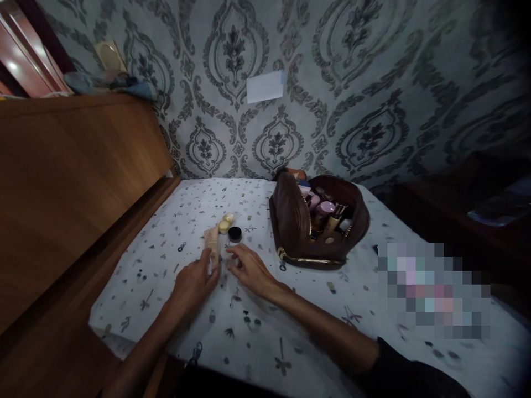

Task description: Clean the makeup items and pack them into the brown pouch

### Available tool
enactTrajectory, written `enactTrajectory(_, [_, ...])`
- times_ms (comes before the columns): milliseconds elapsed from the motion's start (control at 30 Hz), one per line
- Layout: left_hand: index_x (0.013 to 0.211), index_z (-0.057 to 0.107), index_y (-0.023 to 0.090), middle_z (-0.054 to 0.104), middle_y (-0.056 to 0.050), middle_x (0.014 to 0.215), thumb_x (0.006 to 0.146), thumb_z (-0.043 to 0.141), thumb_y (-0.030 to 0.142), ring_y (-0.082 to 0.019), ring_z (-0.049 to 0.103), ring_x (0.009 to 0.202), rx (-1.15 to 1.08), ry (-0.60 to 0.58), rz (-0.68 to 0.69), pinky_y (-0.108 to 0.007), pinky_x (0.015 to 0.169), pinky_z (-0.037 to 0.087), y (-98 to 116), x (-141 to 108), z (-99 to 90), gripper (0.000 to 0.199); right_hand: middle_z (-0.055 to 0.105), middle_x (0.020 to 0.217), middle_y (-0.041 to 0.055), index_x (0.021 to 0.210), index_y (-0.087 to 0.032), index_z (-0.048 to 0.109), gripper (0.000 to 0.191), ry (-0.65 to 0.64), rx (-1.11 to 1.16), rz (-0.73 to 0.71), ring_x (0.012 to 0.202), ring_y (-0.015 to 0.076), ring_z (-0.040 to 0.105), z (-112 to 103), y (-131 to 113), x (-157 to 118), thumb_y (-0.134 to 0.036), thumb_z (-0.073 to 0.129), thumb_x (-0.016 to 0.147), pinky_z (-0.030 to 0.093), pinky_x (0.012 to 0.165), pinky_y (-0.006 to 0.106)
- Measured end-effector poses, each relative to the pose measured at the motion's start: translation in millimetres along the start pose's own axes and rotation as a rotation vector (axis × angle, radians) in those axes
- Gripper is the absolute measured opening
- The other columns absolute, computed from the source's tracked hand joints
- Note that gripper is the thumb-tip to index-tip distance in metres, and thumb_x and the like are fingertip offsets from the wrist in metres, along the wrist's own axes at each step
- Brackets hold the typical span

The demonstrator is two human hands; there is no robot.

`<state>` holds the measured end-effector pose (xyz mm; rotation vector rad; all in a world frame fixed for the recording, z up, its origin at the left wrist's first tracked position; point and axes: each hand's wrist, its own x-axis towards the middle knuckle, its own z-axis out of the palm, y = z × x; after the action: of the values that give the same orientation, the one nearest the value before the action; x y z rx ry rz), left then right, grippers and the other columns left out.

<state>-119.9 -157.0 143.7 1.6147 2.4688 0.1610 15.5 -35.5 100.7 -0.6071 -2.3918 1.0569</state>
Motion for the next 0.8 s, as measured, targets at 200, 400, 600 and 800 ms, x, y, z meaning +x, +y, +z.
enactTrajectory(200, [0.126,0.051,0.018,0.074,-0.008,0.082,0.100,0.033,0.044,-0.028,0.071,0.080,-0.031,0.044,0.047,-0.033,0.068,0.046,3.1,-4.1,-14.5,0.042,0.047,0.134,0.0186,0.139,-0.012,0.040,0.054,0.153,-0.266,0.339,0.117,0.0265,0.055,1.1,4.1,34.1,-0.016,0.058,0.088,0.046,0.097,0.039])
enactTrajectory(400, [0.121,0.055,0.018,0.071,-0.014,0.115,0.097,0.035,0.049,-0.029,0.068,0.107,-0.308,0.297,0.289,-0.041,0.090,0.052,5.7,22.2,-13.2,0.044,0.060,0.120,0.0118,0.113,-0.017,0.058,0.034,0.168,-0.243,0.411,0.107,0.0243,0.061,-0.9,9.6,58.4,-0.024,0.068,0.082,0.046,0.088,0.033])
enactTrajectory(600, [0.130,0.052,0.017,0.064,-0.014,0.127,0.097,0.039,0.042,-0.027,0.058,0.123,-0.417,0.396,0.435,-0.045,0.106,0.045,29.3,49.4,3.7,0.043,0.070,0.090,0.0011,0.104,-0.021,0.058,0.027,0.228,-0.084,0.285,0.079,0.0171,0.064,-1.7,-1.9,31.5,-0.018,0.064,0.078,0.046,0.070,0.025])
enactTrajectory(800, [0.124,0.058,0.014,0.067,-0.017,0.124,0.096,0.035,0.043,-0.030,0.063,0.116,-0.448,0.325,0.435,-0.049,0.100,0.049,53.5,52.9,10.1,0.046,0.065,0.079,0.0029,0.081,-0.020,0.053,0.011,0.445,0.086,0.138,0.070,0.0176,0.058,1.4,-3.1,0.8,-0.017,0.059,0.072,0.045,0.067,0.028])
